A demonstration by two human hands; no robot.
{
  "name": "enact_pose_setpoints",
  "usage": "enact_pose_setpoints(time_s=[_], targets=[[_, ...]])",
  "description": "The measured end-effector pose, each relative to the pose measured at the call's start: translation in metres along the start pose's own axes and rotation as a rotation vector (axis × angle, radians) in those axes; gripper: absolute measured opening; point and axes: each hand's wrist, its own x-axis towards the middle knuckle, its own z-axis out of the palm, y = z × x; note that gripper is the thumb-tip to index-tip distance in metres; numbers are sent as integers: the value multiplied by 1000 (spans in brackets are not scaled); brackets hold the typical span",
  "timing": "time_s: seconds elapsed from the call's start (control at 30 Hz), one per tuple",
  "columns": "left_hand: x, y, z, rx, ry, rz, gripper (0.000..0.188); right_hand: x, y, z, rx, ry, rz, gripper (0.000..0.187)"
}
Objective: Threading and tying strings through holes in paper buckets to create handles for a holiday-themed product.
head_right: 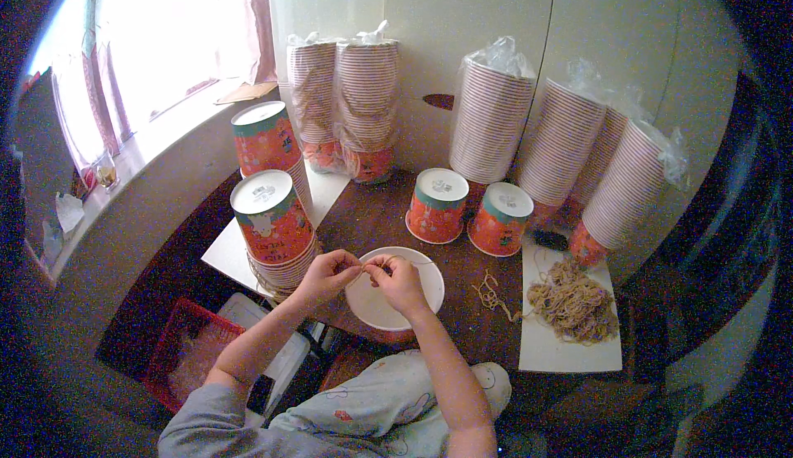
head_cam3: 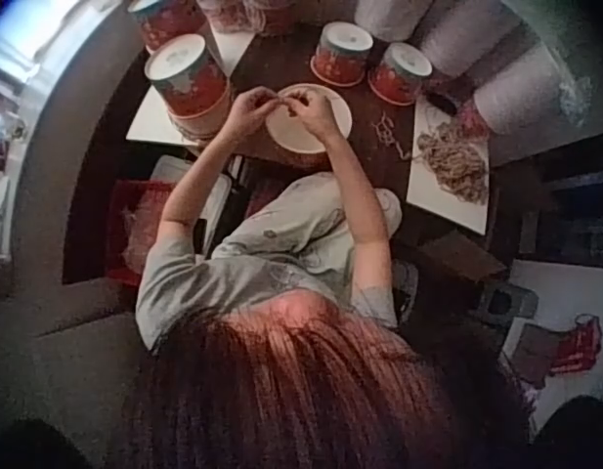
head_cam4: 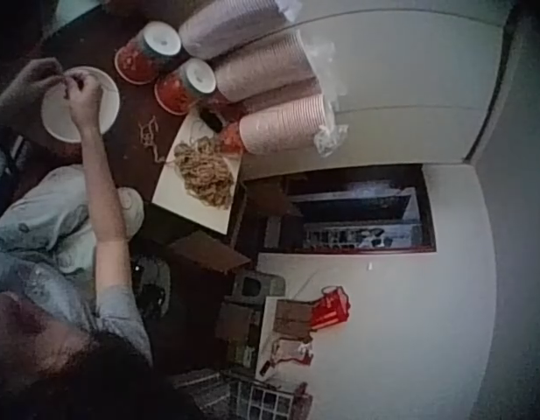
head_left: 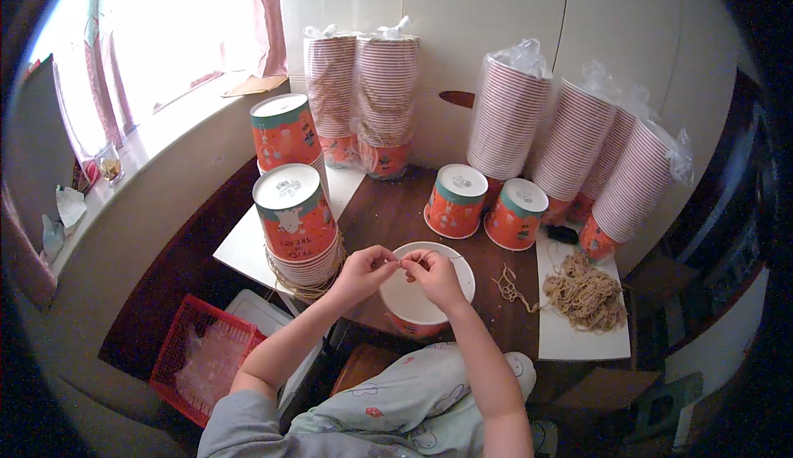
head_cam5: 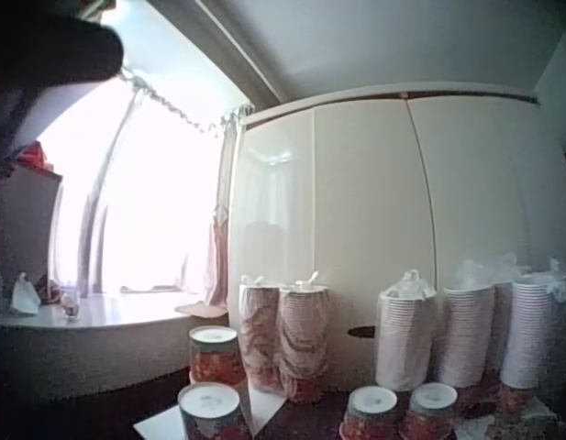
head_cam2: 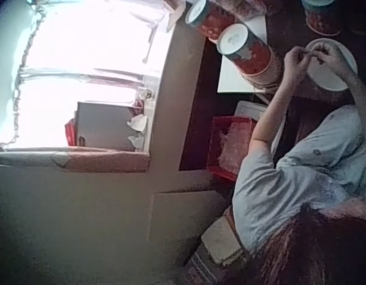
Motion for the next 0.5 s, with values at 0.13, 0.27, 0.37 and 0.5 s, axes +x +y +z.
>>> enact_pose_setpoints(time_s=[0.13,0.27,0.37,0.5], targets=[[0,0,2,1,26,-2,15,-1,-4,-1,-41,-25,77,10],[0,-3,3,27,43,10,16,-1,-6,0,-85,-26,64,10],[0,-2,3,26,50,-1,16,-1,-6,0,-116,-5,59,11],[-2,1,2,36,54,-21,17,-3,-7,1,-110,52,63,12]])
